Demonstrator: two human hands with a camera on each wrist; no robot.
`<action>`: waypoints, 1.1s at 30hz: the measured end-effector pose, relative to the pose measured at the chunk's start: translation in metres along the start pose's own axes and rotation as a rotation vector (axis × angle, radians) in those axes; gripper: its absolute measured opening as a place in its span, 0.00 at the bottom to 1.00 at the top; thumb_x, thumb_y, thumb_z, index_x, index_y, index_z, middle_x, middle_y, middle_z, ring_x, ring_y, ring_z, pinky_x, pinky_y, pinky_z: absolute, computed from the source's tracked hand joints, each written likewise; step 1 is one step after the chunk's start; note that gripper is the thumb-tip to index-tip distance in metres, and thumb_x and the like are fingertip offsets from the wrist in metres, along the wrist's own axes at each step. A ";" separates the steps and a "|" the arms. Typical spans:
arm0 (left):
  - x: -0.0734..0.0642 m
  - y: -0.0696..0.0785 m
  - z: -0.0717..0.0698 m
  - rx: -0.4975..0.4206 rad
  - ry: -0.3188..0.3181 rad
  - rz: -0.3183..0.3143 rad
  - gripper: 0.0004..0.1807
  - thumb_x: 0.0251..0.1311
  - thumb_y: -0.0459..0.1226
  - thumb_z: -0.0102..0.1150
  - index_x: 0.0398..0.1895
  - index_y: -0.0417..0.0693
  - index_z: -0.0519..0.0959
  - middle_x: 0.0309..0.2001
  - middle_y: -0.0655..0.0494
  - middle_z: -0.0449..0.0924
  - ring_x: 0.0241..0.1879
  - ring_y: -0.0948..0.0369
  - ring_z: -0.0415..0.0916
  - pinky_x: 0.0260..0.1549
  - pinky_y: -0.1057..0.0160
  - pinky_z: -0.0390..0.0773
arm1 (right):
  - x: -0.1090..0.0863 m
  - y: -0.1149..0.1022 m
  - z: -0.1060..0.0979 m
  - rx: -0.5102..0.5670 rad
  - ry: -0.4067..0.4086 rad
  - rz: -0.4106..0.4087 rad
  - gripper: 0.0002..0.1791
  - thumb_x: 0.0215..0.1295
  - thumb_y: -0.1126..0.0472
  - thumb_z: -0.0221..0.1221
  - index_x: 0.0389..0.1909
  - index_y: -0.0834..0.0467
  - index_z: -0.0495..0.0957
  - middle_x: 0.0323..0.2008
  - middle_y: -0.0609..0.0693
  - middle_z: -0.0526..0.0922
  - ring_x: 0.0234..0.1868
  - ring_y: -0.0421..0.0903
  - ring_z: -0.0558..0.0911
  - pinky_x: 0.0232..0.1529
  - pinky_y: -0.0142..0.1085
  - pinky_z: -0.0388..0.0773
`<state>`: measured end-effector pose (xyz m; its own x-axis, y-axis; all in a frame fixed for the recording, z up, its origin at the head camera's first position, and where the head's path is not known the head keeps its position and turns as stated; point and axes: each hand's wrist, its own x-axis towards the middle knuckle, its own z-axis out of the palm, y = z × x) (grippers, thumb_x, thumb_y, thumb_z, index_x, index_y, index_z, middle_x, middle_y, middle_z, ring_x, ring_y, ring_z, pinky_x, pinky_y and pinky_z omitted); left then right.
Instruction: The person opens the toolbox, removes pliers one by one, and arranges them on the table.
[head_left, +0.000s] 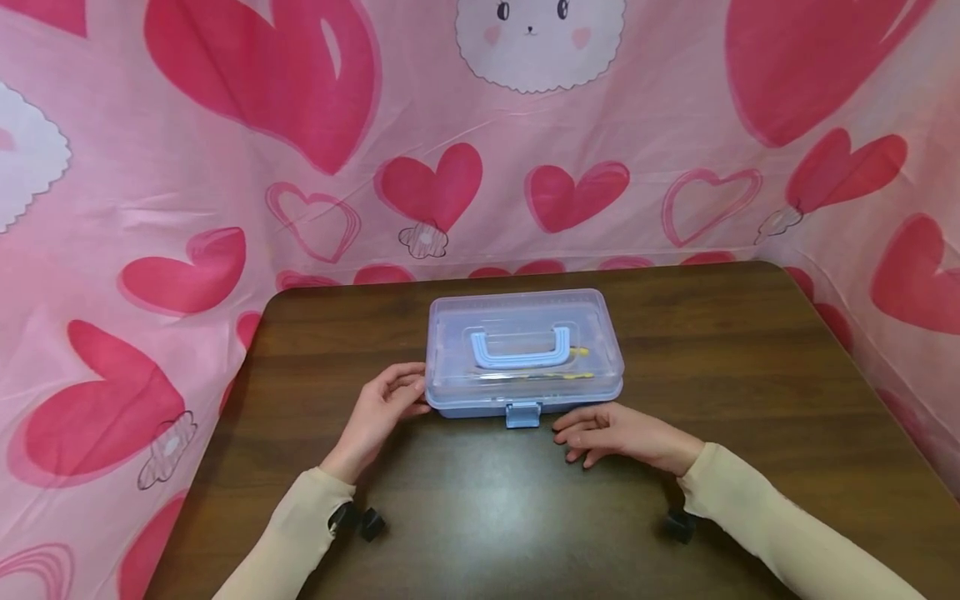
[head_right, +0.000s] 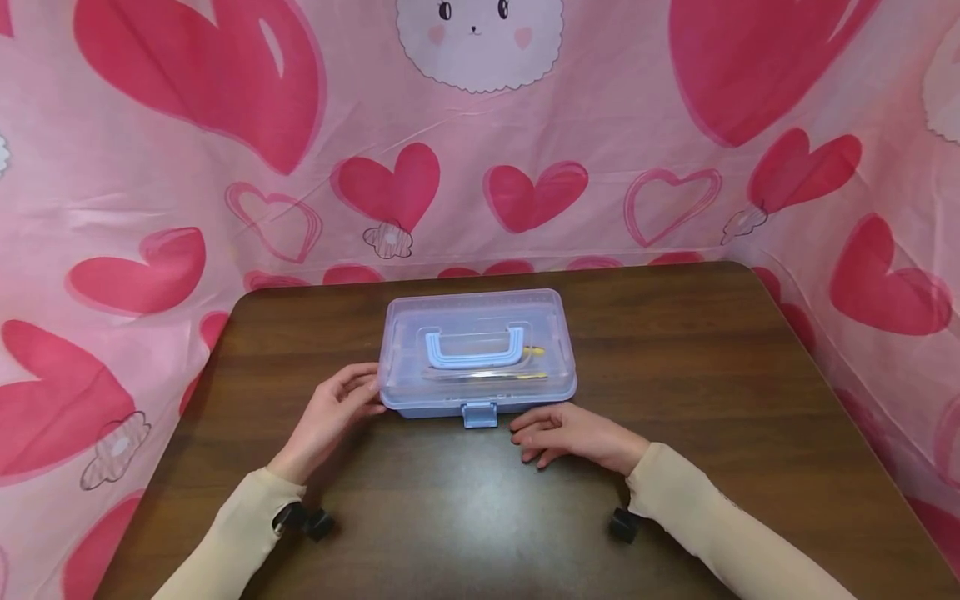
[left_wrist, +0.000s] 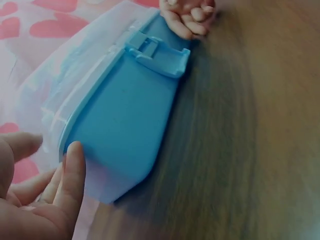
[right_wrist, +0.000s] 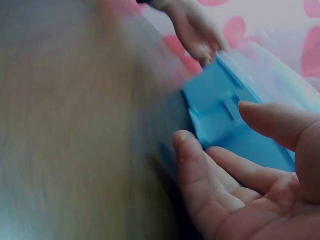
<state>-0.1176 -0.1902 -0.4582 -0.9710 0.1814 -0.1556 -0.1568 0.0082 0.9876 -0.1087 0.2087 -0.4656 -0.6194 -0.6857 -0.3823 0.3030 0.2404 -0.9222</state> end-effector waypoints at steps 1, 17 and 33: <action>-0.002 0.000 -0.001 0.013 -0.008 0.018 0.23 0.74 0.36 0.61 0.68 0.36 0.73 0.60 0.39 0.79 0.47 0.57 0.85 0.48 0.59 0.87 | -0.003 0.000 -0.004 -0.018 0.001 -0.004 0.27 0.79 0.58 0.57 0.68 0.72 0.70 0.62 0.64 0.81 0.53 0.50 0.86 0.51 0.38 0.86; -0.011 0.002 -0.009 0.230 -0.148 0.253 0.37 0.63 0.31 0.71 0.76 0.53 0.71 0.76 0.54 0.66 0.74 0.52 0.67 0.58 0.59 0.80 | -0.040 -0.016 -0.045 -0.484 0.390 -0.077 0.31 0.71 0.52 0.66 0.68 0.65 0.72 0.55 0.60 0.84 0.49 0.51 0.86 0.51 0.38 0.86; -0.001 -0.001 -0.010 0.363 -0.108 0.289 0.39 0.57 0.34 0.77 0.73 0.58 0.75 0.74 0.62 0.70 0.69 0.59 0.74 0.60 0.61 0.78 | -0.032 -0.003 -0.051 -0.661 0.566 -0.382 0.43 0.60 0.61 0.74 0.76 0.53 0.69 0.75 0.56 0.69 0.46 0.38 0.87 0.51 0.25 0.81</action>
<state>-0.1181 -0.2005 -0.4593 -0.9380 0.3284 0.1106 0.2092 0.2822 0.9363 -0.1270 0.2651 -0.4534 -0.9033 -0.4054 0.1402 -0.3565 0.5278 -0.7709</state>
